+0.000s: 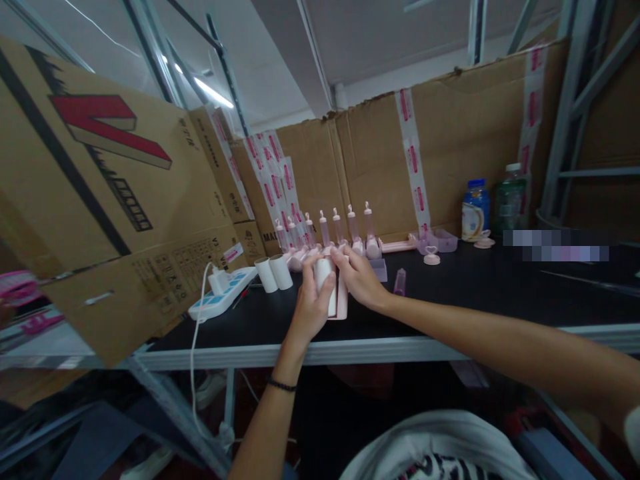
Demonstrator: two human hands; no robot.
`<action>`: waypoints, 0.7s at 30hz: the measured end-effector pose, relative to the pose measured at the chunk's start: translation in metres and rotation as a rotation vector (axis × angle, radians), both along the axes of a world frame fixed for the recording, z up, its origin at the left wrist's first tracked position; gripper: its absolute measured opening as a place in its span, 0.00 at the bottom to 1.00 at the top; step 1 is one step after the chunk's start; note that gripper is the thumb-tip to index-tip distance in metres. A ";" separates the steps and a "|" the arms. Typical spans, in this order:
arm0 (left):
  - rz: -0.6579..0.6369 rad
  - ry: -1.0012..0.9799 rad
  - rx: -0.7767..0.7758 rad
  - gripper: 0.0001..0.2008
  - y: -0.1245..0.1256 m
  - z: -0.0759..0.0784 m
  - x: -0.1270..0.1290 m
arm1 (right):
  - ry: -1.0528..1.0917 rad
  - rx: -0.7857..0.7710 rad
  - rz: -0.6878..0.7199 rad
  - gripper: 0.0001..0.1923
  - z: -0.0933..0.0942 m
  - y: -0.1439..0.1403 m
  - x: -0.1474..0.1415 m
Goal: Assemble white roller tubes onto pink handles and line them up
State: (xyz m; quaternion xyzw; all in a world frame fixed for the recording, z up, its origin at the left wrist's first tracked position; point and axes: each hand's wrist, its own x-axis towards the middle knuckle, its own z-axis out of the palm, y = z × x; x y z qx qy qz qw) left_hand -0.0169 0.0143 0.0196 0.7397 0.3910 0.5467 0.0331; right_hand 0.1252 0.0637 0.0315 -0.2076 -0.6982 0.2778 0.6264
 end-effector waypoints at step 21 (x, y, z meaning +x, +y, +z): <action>-0.047 -0.194 0.014 0.25 0.004 -0.002 0.000 | -0.011 0.114 0.029 0.18 0.003 -0.005 0.005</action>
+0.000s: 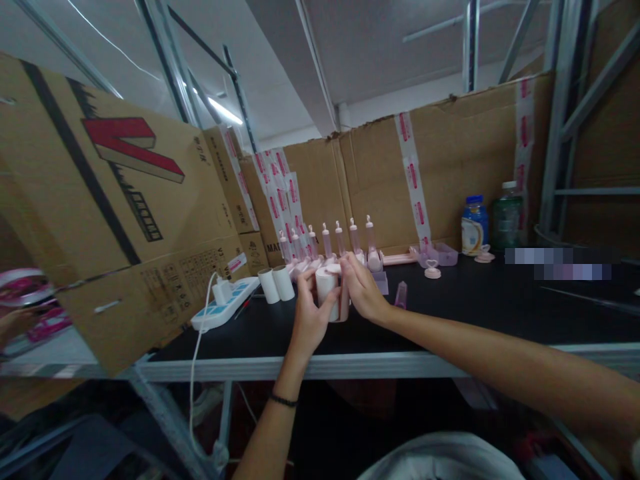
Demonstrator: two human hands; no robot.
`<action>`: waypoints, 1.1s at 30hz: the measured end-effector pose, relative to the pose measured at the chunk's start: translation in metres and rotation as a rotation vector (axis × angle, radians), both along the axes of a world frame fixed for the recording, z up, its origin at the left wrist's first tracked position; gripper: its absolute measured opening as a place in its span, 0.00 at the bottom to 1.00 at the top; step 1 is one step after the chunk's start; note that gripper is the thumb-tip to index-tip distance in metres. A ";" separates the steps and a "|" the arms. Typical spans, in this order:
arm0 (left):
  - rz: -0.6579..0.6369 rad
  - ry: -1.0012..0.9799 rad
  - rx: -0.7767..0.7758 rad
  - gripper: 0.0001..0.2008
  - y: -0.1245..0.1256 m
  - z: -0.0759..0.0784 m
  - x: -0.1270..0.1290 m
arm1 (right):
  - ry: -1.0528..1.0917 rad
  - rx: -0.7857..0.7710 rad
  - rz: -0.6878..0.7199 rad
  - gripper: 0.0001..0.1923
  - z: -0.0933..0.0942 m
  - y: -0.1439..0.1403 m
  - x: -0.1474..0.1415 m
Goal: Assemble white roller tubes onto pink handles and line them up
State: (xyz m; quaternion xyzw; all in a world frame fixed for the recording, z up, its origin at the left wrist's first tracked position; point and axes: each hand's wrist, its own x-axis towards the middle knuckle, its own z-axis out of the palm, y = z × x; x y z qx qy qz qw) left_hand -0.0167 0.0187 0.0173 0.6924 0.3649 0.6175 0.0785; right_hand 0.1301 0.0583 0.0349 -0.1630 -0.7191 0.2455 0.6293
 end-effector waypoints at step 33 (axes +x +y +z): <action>0.224 -0.152 -0.013 0.18 0.009 0.000 -0.012 | 1.048 -0.494 0.208 0.29 0.063 0.086 0.087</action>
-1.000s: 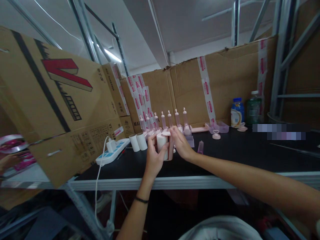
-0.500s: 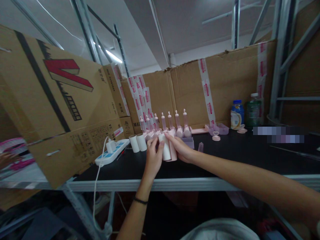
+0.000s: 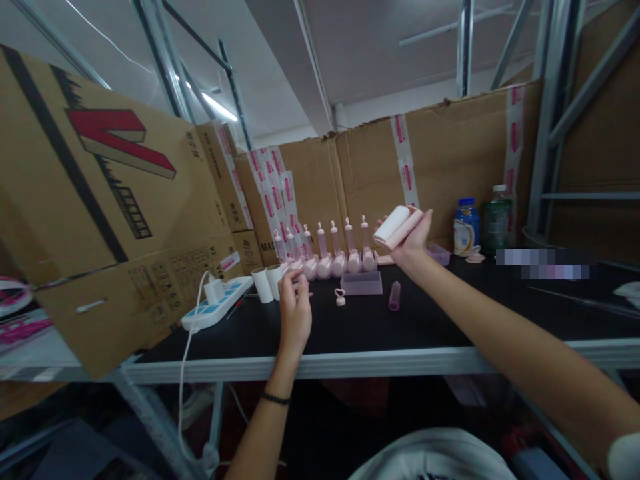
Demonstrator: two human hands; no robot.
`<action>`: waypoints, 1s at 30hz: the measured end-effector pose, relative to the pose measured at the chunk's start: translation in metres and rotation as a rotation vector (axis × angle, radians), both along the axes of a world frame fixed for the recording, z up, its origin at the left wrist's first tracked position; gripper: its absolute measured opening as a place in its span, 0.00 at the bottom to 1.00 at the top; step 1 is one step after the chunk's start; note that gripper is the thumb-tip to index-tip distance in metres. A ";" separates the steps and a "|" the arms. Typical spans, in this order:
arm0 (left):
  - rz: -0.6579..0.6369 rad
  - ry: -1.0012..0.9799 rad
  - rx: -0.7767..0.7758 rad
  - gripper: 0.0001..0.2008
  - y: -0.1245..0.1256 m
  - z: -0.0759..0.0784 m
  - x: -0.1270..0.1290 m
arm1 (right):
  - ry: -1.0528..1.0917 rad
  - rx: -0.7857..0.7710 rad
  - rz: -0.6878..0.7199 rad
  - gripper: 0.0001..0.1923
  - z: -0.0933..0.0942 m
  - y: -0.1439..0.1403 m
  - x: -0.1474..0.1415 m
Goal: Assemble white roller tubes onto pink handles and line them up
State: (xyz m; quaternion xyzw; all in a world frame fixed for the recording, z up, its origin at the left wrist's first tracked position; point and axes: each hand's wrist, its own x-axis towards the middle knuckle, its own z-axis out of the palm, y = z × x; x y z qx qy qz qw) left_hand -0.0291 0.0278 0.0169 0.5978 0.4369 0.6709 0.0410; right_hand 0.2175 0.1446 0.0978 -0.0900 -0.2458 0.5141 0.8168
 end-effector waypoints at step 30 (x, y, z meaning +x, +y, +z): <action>-0.002 0.000 -0.027 0.16 -0.003 0.003 0.003 | 0.087 -0.110 0.035 0.35 -0.017 0.043 0.026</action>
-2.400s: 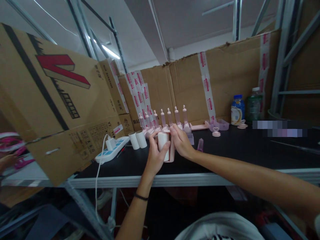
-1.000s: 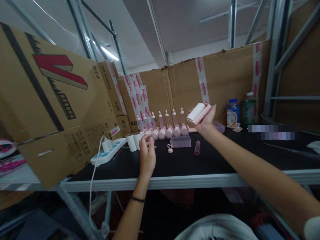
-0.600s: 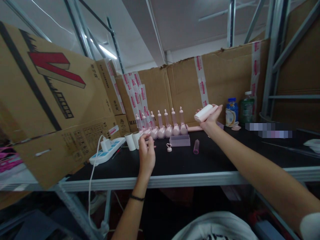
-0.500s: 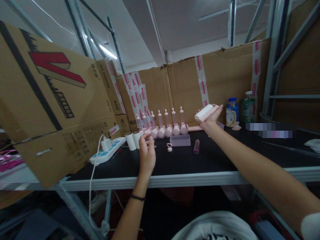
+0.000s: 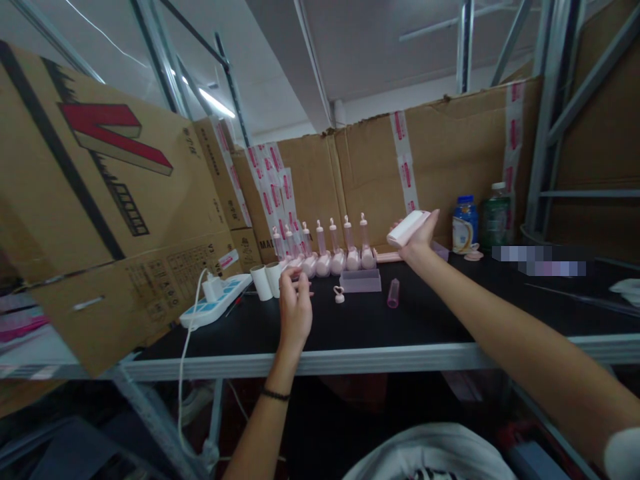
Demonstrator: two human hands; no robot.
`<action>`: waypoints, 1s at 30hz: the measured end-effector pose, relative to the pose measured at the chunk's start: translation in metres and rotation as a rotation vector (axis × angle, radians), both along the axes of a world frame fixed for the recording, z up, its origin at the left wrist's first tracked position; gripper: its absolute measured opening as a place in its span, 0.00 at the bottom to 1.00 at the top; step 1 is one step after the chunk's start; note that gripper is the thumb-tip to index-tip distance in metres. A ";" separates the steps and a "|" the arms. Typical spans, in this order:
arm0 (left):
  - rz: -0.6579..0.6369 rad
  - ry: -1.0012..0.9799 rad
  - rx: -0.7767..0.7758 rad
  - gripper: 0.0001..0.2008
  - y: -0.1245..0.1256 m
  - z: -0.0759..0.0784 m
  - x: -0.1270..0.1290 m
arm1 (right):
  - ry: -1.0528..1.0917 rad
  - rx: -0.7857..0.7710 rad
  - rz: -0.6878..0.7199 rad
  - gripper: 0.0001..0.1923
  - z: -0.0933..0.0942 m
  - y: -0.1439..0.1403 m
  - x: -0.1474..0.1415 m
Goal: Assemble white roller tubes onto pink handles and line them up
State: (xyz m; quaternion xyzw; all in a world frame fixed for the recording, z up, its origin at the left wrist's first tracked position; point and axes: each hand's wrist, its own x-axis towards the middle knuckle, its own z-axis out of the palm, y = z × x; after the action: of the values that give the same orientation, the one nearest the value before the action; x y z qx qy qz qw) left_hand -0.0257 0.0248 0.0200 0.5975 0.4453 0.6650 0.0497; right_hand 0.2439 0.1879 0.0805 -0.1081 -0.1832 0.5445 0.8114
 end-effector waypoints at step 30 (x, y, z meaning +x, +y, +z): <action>-0.026 0.304 -0.153 0.18 -0.007 0.001 0.007 | -2.200 0.270 -0.128 0.25 0.021 -0.049 -0.002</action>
State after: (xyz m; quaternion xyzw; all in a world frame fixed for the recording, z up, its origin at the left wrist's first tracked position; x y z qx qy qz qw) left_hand -0.0183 0.0183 0.0209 0.6913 0.4892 0.5306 0.0356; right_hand 0.2416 0.1391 0.1016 -0.4524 -0.8553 0.0843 0.2381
